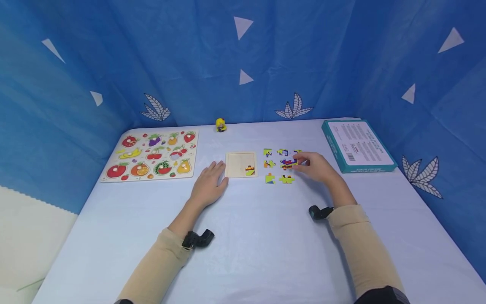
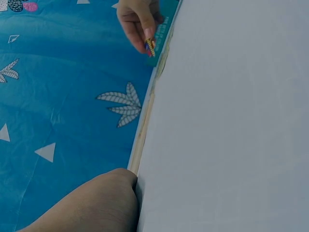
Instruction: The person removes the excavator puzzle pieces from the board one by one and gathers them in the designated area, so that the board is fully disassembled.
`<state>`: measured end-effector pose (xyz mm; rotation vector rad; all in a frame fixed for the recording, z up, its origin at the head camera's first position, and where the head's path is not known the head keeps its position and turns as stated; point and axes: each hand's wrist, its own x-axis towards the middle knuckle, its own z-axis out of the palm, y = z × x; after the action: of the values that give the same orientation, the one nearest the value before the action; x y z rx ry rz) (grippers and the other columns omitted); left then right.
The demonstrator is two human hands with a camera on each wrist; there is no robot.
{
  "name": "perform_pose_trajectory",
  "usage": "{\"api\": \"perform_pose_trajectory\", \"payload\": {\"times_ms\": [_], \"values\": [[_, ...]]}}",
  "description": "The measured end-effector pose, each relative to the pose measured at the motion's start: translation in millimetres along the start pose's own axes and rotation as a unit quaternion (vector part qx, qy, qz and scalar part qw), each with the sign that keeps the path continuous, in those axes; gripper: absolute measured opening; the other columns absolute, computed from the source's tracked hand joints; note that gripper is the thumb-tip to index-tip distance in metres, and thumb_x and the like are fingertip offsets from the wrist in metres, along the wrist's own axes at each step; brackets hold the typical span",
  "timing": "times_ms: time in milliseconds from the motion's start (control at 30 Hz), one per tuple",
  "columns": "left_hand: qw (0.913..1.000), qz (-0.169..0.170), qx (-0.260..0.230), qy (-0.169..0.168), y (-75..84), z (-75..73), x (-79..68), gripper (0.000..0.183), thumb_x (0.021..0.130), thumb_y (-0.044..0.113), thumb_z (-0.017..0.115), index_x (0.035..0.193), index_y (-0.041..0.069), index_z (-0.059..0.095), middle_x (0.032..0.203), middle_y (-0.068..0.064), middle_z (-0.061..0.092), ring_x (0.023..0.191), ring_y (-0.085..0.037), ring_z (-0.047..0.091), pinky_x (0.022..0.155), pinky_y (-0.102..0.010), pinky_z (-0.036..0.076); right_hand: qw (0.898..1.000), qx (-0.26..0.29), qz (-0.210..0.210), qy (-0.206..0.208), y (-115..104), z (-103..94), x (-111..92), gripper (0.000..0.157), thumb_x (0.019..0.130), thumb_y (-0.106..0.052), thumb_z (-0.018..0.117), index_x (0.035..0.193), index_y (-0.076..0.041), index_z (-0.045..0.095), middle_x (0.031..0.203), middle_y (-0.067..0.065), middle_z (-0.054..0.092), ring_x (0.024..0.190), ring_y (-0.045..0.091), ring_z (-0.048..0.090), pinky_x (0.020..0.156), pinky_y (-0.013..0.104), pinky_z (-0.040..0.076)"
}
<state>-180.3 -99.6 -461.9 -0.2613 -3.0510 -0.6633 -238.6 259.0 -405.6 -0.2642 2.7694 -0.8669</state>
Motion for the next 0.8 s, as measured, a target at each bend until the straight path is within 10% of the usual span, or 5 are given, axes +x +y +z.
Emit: {"api": "perform_pose_trajectory", "payload": {"times_ms": [800], "values": [[1.0, 0.0, 0.0, 0.005, -0.5, -0.2, 1.0, 0.06, 0.101, 0.042, 0.044, 0.154, 0.014, 0.038, 0.162, 0.0, 0.033, 0.154, -0.02, 0.02, 0.127, -0.041, 0.015, 1.0, -0.023, 0.014, -0.006, 32, -5.8, 1, 0.043, 0.095, -0.027, 0.068, 0.133, -0.009, 0.06, 0.108, 0.011, 0.061, 0.099, 0.028, 0.052, 0.08, 0.034, 0.045]]}}
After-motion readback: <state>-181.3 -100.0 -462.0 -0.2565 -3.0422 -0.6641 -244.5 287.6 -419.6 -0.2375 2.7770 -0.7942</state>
